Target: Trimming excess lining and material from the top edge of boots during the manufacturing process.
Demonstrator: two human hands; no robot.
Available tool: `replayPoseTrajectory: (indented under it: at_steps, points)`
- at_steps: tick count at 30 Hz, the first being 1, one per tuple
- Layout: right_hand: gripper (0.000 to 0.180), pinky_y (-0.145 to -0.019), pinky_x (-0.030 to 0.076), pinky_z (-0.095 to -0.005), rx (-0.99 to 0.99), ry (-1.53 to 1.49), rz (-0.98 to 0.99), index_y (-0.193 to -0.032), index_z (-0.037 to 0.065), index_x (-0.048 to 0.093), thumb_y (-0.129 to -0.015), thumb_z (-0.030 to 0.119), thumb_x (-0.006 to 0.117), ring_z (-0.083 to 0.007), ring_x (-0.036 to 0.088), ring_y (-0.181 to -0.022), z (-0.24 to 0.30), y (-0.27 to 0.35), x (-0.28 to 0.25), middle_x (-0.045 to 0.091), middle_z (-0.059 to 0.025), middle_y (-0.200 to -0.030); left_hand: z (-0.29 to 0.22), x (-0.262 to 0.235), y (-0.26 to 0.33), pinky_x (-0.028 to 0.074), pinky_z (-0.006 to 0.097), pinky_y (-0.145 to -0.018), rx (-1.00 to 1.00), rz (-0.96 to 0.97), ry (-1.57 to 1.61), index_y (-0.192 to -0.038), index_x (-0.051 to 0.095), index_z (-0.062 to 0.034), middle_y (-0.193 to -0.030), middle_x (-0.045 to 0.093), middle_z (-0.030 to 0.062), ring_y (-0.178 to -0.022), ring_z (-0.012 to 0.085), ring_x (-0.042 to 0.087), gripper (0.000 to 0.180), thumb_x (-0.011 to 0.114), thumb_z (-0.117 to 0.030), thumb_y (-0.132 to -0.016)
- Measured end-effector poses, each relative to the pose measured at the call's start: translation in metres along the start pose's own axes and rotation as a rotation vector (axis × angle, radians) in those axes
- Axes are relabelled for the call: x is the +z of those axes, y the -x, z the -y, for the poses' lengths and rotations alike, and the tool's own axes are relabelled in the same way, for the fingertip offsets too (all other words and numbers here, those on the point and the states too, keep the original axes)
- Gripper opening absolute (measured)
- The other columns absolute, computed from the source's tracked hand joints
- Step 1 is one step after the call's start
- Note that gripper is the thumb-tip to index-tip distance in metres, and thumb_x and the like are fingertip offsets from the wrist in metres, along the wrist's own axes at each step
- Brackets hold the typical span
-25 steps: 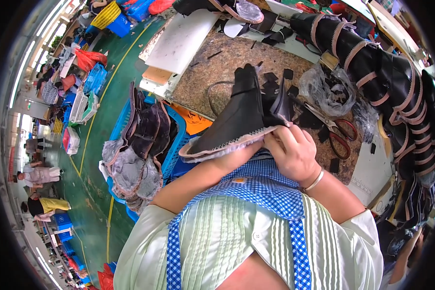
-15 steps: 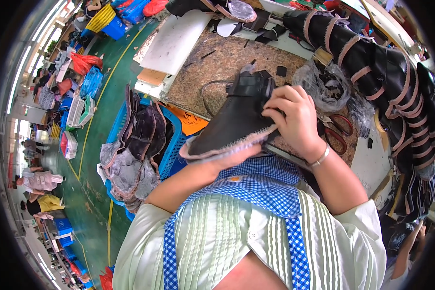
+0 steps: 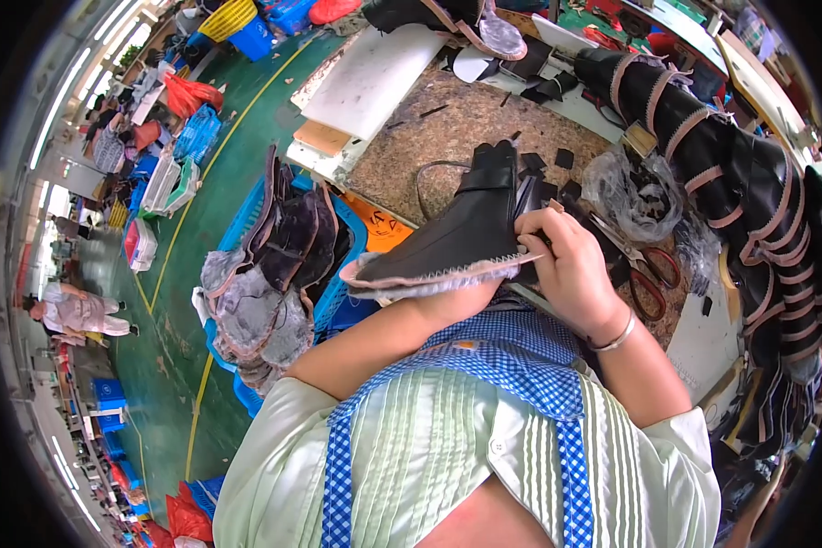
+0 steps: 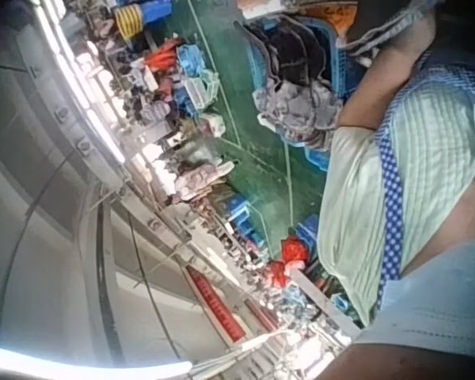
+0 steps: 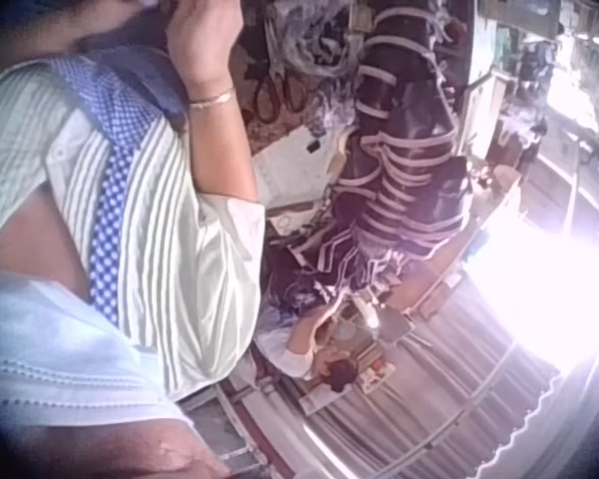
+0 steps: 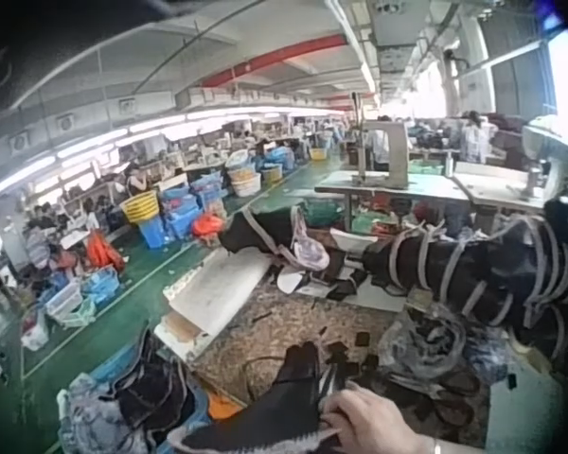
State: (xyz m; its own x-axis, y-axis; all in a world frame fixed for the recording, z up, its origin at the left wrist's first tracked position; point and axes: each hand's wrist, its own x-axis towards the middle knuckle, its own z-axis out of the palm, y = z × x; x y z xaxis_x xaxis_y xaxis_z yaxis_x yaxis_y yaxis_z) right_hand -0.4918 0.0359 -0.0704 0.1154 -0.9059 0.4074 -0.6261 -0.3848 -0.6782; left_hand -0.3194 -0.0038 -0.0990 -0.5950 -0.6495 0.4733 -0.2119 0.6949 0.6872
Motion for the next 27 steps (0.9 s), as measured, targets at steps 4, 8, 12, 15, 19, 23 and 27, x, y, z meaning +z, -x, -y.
replayPoseTrajectory:
  at_steps: [4,8,12,15,19,23,27]
  points:
    - [0.009,-0.077,0.049,-0.0346,0.014,-0.023,-0.336,-0.079,0.001,0.06,-0.076,-0.002,0.067,-0.0276,0.059,-0.086,-0.033,-0.02,0.002,0.06,-0.011,-0.091,-0.03,-0.014,-0.02,0.049,0.039,-0.076,-0.091,0.196,-0.239,-0.102,0.065,-0.0041,-0.097,0.064,0.0145,-0.085,0.0306,0.061,0.02,0.064,-0.016,-0.086]
    - [0.017,-0.086,0.049,-0.0253,0.244,-0.589,-0.24,-0.1,0.0,0.059,-0.085,0.003,0.066,-0.0152,0.057,-0.102,-0.047,-0.041,-0.019,0.058,-0.0062,-0.112,-0.014,-0.028,0.027,0.043,0.038,-0.095,0.111,0.278,-0.081,-0.127,0.052,0.0016,-0.121,0.058,0.0152,-0.109,0.0282,0.056,0.038,0.057,-0.012,-0.091]
    - [0.041,-0.095,0.042,-0.0265,0.374,-0.866,0.244,-0.12,0.0,0.057,-0.081,0.003,0.071,-0.0104,0.052,-0.109,-0.027,-0.034,-0.039,0.055,-0.0043,-0.121,-0.046,-0.049,0.02,0.039,0.039,-0.105,-0.307,0.056,1.302,-0.138,0.038,0.0014,-0.136,0.048,0.0106,-0.119,0.0209,0.05,0.059,0.063,-0.022,-0.09]
    - [0.025,-0.094,0.041,-0.0289,-0.087,-0.638,0.155,-0.096,0.001,0.066,-0.073,0.0,0.076,-0.0153,0.053,-0.109,-0.001,-0.044,-0.045,0.06,-0.0062,-0.111,-0.081,-0.121,0.033,0.043,0.038,-0.099,-0.021,0.394,-0.074,-0.13,0.049,0.0047,-0.131,0.053,0.018,-0.119,0.0276,0.053,0.064,0.073,-0.029,-0.082]
    - [0.023,-0.095,0.042,-0.0365,-0.387,-0.425,0.335,-0.088,0.001,0.065,-0.07,0.005,0.078,-0.0259,0.053,-0.113,0.036,-0.062,-0.056,0.065,-0.0081,-0.092,-0.142,-0.209,0.034,0.049,0.035,-0.092,0.166,0.891,0.233,-0.12,0.059,0.0028,-0.121,0.059,0.0171,-0.109,0.0293,0.061,0.041,0.069,-0.016,-0.085]
    - [0.021,-0.096,0.041,-0.0396,-0.425,-0.501,0.411,-0.088,0.001,0.065,-0.07,0.003,0.077,-0.0279,0.053,-0.115,0.054,-0.063,-0.048,0.065,-0.0079,-0.092,-0.121,-0.168,-0.013,0.042,0.036,-0.098,0.049,0.08,-0.244,-0.113,0.058,0.0023,-0.116,0.062,0.0166,-0.113,0.0288,0.058,0.045,0.075,-0.01,-0.074]
    - [0.02,-0.095,0.042,-0.04,-0.42,-0.459,0.396,-0.089,-0.002,0.064,-0.072,0.002,0.074,-0.0291,0.054,-0.114,0.067,-0.061,-0.046,0.065,-0.0136,-0.1,-0.092,-0.157,-0.016,0.044,0.033,-0.074,0.04,0.287,0.005,-0.094,0.064,-0.0037,-0.083,0.061,0.0065,-0.078,0.0202,0.056,0.024,0.076,-0.014,-0.076]
